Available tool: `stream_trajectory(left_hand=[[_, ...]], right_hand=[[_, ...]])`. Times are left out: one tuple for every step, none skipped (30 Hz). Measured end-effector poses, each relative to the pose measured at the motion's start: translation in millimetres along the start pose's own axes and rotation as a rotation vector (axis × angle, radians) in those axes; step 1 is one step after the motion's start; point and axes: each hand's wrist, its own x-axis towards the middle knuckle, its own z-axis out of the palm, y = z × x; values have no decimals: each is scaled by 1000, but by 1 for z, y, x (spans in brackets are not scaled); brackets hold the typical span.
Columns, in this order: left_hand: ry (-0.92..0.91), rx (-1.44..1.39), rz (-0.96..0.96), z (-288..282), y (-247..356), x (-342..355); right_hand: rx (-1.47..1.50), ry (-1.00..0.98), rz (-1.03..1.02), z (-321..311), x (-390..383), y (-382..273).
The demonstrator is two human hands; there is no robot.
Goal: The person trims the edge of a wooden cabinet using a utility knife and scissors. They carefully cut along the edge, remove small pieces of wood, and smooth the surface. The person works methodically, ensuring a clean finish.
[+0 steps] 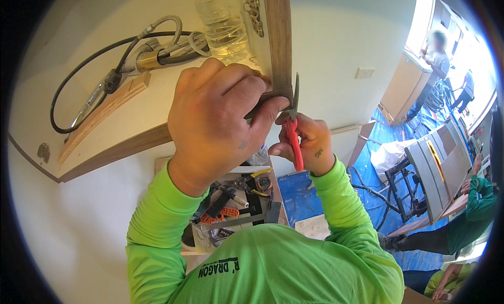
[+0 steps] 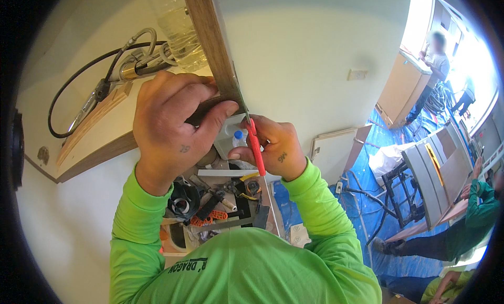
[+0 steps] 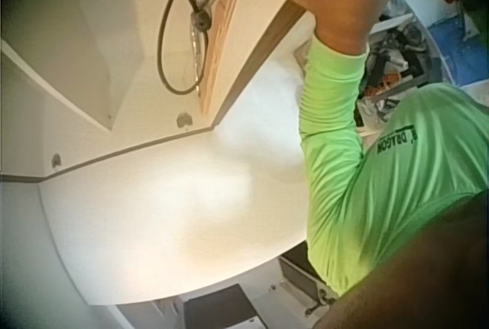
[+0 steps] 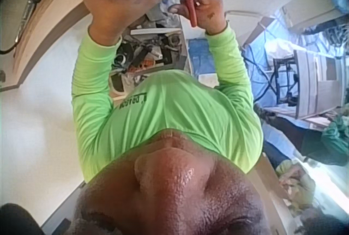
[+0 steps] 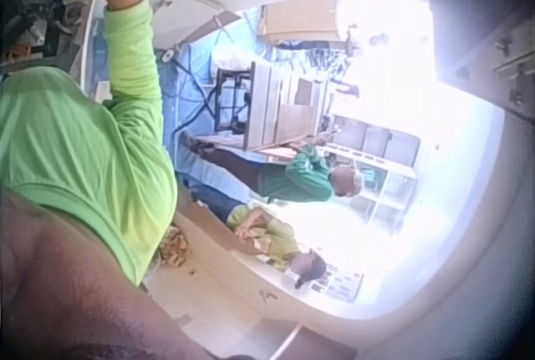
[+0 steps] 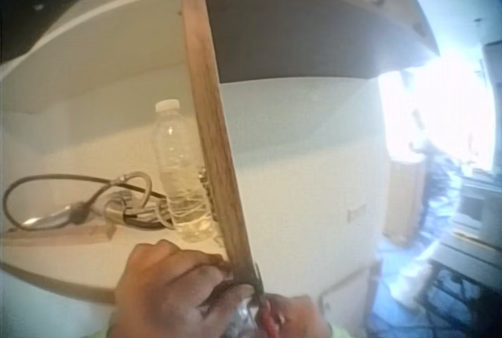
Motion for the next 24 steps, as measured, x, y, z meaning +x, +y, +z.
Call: stream_trajectory(left_hand=[[-2,0,-2,0,0,0],[-4,0,-3,-1,1,0],[-6,0,-4,-1,1,0],[-8,0,-6,-1,1,1],[-10,0,-8,-1,2,1],[-13,0,-10,-1,2,1],[-11,-1,-10,-1,2,1],[-10,-2,-10,-2,2,1],[-9,-3,-10,-2,2,1],[-8,-4,-9,-2,2,1],[-8,-5,-7,-1,1,1],[-8,-6,-6,-1,1,0],[-8,-6,-8,-1,1,0],[-7,-6,-10,-1,2,0],[-7,-6,-11,-1,2,0],[-18,-6,-14,-2,2,0],[-28,-5,-16,-3,2,1],[-37,-3,-17,-3,2,1],[-34,-5,-16,-3,2,1],[-31,-7,-17,-3,2,1],[-28,-10,-19,-2,2,1],[-26,-5,-12,-2,1,1],[-25,-2,-6,-2,1,1],[-24,2,-1,-3,0,1]], right_hand=[[4,0,7,0,0,0],[9,-1,13,1,0,1],[13,-1,20,1,0,2],[13,2,28,1,-1,2],[14,6,37,2,-2,2],[14,9,46,2,-2,2],[8,12,47,2,-2,2],[2,16,48,3,-2,3],[-4,19,49,3,-2,3],[-14,18,41,3,-2,2],[-23,17,33,2,-1,2],[-32,17,25,2,-1,1],[-39,15,15,2,-1,2],[-47,13,4,2,0,2],[-54,11,-6,2,0,3],[-42,3,-6,1,1,3],[-29,-4,-8,1,1,3],[-17,-12,-10,0,2,3],[-19,-11,-25,-1,3,2],[-21,-13,-39,-2,4,0],[-23,-15,-53,-2,5,-2],[-12,-8,-51,-2,6,-1],[-1,-1,-47,-2,8,1],[10,5,-43,-2,9,2]])
